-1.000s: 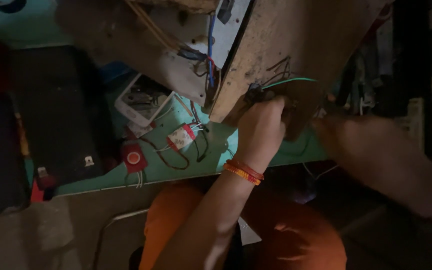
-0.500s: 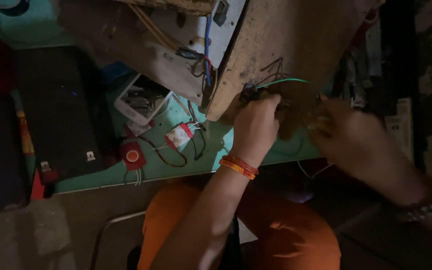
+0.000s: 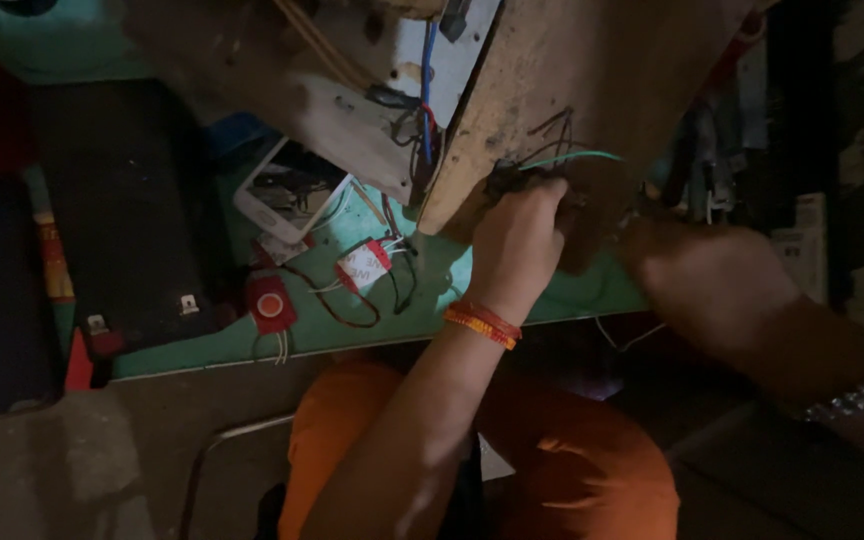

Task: The person works on a switch and socket component mounted on a wooden board at a cluttered workbench, using a screwdriver to loosen and tighten its screws and positioning the green wire against the terminals by hand. They repeatedly turn the screwdriver on the component's screw terminals throughout the clip.

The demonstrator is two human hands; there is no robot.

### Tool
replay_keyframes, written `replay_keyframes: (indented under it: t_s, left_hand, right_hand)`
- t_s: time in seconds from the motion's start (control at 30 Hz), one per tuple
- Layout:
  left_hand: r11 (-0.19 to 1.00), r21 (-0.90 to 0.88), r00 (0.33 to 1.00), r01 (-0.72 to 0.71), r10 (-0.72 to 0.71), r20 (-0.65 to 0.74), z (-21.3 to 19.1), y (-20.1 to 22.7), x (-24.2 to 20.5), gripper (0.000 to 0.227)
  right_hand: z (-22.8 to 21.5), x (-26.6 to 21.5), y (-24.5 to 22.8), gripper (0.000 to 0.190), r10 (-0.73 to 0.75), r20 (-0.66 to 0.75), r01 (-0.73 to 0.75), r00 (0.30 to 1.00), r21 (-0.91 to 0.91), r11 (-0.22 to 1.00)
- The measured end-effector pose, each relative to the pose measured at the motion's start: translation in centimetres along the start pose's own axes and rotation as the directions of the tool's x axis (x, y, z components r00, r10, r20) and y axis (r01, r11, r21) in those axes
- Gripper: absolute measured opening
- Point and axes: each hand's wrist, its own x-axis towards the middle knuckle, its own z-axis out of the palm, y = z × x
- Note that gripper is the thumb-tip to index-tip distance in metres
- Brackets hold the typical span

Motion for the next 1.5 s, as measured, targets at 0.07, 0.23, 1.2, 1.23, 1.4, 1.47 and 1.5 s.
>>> replay_keyframes:
  t_s: [0.07,0.23,1.2,1.23,1.4,1.47,1.5]
  left_hand:
    - [1.0,-0.012,0.999,-0.015,0.015,-0.036,0.2,-0.3,-0.1,0.036]
    - [1.0,-0.017,0.997,0.004,-0.006,-0.072,0.3,-0.5,-0.1,0.031]
    - [0.993,-0.106,0.998,0.053,-0.054,-0.009,-0.2,0.1,-0.1,0.016]
    - [0.993,-0.106,0.998,0.054,-0.055,-0.01,-0.2,0.0,-0.1,0.016]
    - [0.991,-0.104,0.997,0.079,-0.08,-0.001,-0.2,0.3,0.0,0.011]
    - [0.994,-0.099,0.998,0.055,-0.056,-0.012,0.0,0.0,-0.1,0.011]
    - [0.995,-0.094,0.999,0.03,-0.032,-0.023,0.0,-0.1,-0.1,0.012]
  right_hand:
    - [-0.9,0.6,-0.9,0.02,0.052,0.027,-0.054,0.998,0.044,0.998]
    - [-1.2,2.0,-1.3,0.022,0.272,0.164,-0.298,0.948,0.167,0.94]
    - [1.5,-2.0,-1.1,0.033,0.598,0.128,-0.473,0.791,0.748,0.465]
    - [1.7,-2.2,-1.3,0.033,0.597,0.129,-0.473,0.792,0.749,0.465]
    - [2.6,-2.1,-2.2,0.028,0.642,0.087,-0.411,0.762,0.83,0.376]
    - [3.0,-2.1,-2.4,0.027,0.657,0.084,-0.421,0.749,0.826,0.374]
    - [3.2,-2.0,-2.5,0.026,0.672,0.08,-0.43,0.736,0.822,0.373]
